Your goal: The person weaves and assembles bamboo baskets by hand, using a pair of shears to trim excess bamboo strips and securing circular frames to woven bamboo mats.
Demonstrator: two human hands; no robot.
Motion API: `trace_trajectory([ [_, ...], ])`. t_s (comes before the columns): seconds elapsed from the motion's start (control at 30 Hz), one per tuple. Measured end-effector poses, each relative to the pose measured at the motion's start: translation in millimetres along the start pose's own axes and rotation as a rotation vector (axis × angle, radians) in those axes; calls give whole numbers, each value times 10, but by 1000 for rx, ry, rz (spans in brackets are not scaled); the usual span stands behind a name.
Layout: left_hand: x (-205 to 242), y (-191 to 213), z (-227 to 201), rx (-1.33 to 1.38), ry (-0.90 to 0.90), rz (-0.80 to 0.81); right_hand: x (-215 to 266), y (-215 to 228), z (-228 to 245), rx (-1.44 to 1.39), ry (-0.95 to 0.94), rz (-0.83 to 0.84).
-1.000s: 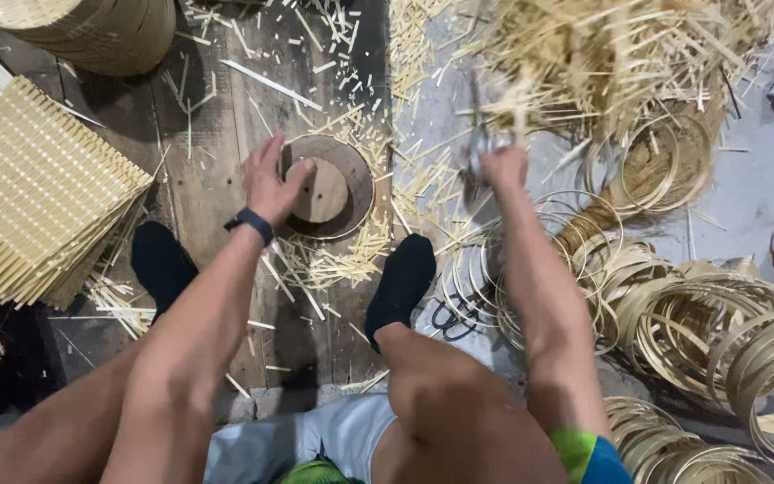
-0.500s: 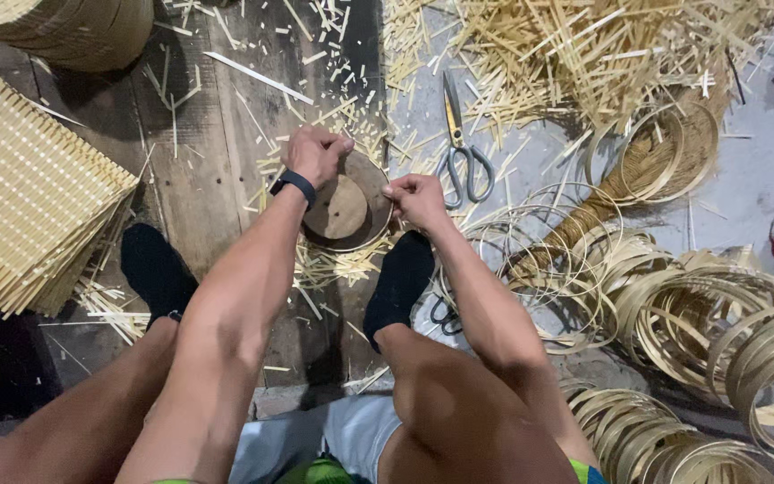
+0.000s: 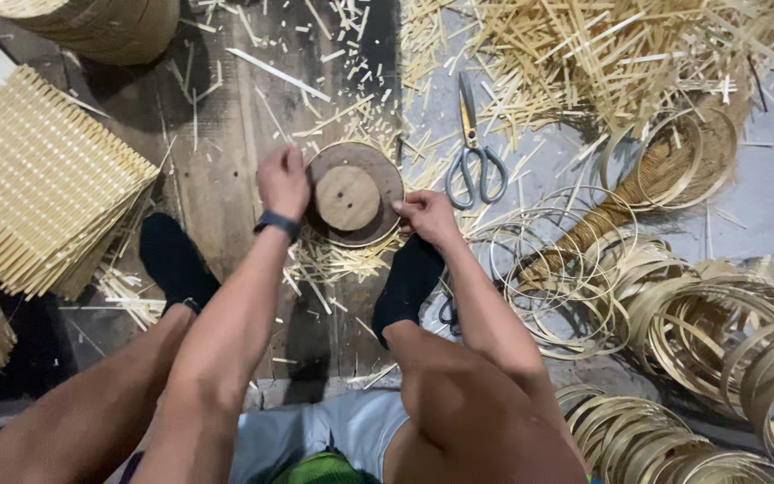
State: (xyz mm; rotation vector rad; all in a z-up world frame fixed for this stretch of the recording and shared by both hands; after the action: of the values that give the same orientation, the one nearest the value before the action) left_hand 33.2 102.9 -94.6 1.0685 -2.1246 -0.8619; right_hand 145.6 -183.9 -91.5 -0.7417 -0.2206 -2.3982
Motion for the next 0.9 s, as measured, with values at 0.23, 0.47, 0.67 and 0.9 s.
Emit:
trace_trajectory([
  [0.23, 200, 78, 424, 363, 592, 452, 30, 13, -116, -30, 66, -63],
  [0.47, 257, 344, -46, 74, 725, 335, 177, -47, 185, -39, 73, -153],
  [0.67, 984, 243, -1, 1068, 1007, 759, 358, -273, 196, -380, -58, -36],
  [0.9, 1298, -235, 284, 1016, 886, 655, 298, -468, -129, -226, -40, -134],
])
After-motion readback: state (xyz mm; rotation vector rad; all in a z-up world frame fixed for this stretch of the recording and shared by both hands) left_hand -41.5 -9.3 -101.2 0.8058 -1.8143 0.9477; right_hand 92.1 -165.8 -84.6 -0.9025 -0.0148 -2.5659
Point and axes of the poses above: each hand's wrist, its own x-axis away from the middle knuckle, its own y-axis out of the back of the hand, z = x × y, the point moved 3 cm from there along -x, towards the middle knuckle, and after that the axes turned 14 degrees about y, right-handed, at the moved point
